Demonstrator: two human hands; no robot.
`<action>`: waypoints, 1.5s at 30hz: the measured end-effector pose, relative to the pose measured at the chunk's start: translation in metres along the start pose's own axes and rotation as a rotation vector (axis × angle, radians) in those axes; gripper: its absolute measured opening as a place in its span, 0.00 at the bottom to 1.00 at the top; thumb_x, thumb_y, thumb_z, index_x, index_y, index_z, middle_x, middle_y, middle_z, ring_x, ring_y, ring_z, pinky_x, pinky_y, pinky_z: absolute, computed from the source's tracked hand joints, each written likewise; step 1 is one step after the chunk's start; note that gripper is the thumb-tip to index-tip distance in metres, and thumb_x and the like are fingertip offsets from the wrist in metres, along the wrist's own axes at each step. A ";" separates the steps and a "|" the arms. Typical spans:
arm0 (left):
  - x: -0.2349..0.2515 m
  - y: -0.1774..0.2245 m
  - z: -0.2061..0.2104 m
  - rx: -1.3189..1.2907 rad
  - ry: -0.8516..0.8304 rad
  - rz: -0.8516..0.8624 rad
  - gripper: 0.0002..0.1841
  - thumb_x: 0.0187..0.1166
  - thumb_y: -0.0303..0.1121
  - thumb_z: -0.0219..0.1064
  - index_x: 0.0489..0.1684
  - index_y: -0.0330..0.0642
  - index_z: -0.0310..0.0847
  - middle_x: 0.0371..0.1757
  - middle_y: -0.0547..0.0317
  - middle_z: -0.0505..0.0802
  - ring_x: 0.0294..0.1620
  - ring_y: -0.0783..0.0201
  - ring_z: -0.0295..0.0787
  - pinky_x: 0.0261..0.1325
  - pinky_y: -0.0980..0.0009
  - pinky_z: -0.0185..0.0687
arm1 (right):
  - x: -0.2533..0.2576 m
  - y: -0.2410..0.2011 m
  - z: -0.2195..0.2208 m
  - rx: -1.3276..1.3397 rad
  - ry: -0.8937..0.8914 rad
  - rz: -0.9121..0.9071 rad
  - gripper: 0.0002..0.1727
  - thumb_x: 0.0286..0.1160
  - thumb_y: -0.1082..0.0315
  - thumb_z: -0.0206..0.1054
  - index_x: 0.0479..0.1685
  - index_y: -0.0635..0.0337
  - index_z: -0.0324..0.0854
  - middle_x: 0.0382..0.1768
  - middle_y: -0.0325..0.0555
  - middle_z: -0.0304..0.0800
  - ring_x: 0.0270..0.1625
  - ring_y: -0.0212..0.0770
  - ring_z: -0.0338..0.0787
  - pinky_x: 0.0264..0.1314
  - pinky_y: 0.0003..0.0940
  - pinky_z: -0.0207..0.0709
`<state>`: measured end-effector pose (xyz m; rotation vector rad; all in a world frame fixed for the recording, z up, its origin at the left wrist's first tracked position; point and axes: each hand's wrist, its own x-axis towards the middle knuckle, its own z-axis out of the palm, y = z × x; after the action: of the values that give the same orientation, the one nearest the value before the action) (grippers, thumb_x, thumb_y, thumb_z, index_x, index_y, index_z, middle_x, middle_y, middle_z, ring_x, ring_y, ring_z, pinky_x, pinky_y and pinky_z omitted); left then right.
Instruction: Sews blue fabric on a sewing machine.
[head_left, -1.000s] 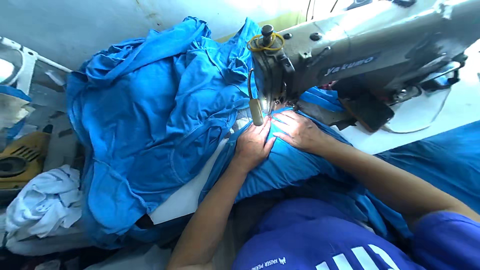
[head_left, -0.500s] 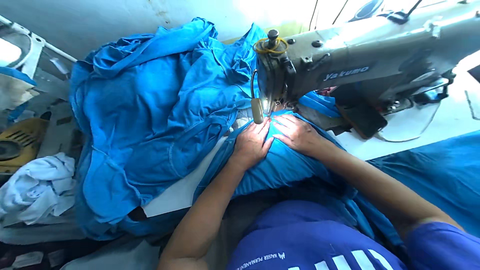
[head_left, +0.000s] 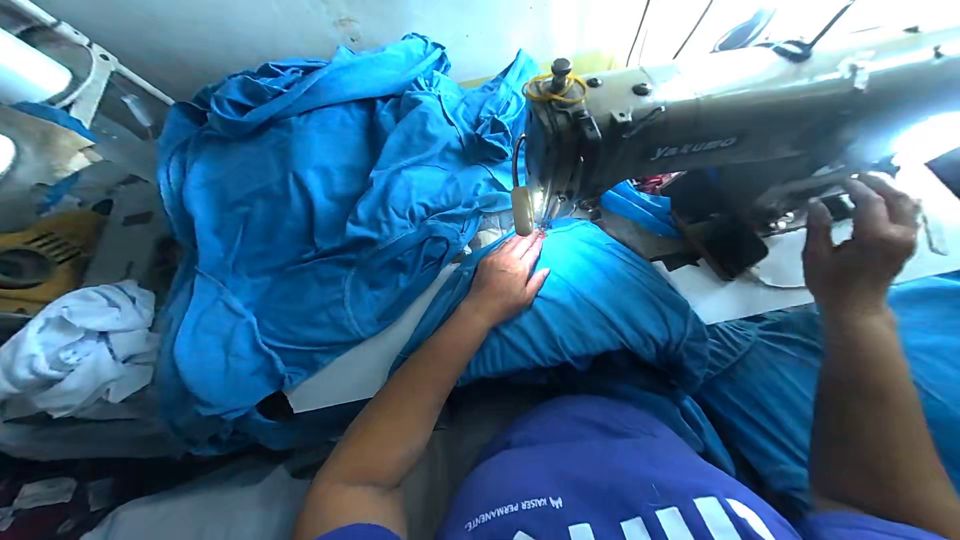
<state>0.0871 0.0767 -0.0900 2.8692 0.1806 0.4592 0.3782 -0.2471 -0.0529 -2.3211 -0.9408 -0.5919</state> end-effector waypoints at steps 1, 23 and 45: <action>0.000 0.000 0.000 0.001 -0.001 0.000 0.27 0.88 0.44 0.54 0.75 0.32 0.80 0.82 0.45 0.81 0.85 0.50 0.74 0.86 0.54 0.67 | 0.002 0.005 -0.003 -0.008 -0.056 0.025 0.29 0.91 0.55 0.55 0.74 0.74 0.75 0.77 0.76 0.73 0.81 0.75 0.71 0.82 0.67 0.62; 0.004 -0.007 -0.001 -0.016 0.059 0.013 0.25 0.84 0.42 0.56 0.70 0.33 0.85 0.76 0.48 0.87 0.80 0.51 0.80 0.81 0.53 0.74 | -0.036 0.017 0.026 -0.106 -0.224 0.076 0.35 0.92 0.48 0.47 0.80 0.70 0.73 0.82 0.68 0.71 0.82 0.74 0.71 0.82 0.72 0.59; 0.001 -0.005 -0.001 -0.031 0.083 0.034 0.23 0.84 0.41 0.59 0.68 0.35 0.87 0.74 0.50 0.89 0.79 0.52 0.82 0.80 0.55 0.76 | -0.028 0.002 0.027 -0.048 -0.018 0.170 0.49 0.82 0.48 0.62 0.95 0.67 0.43 0.93 0.73 0.40 0.87 0.76 0.61 0.80 0.69 0.64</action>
<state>0.0871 0.0816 -0.0900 2.8283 0.1373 0.5836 0.3664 -0.2446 -0.0900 -2.4232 -0.7353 -0.5289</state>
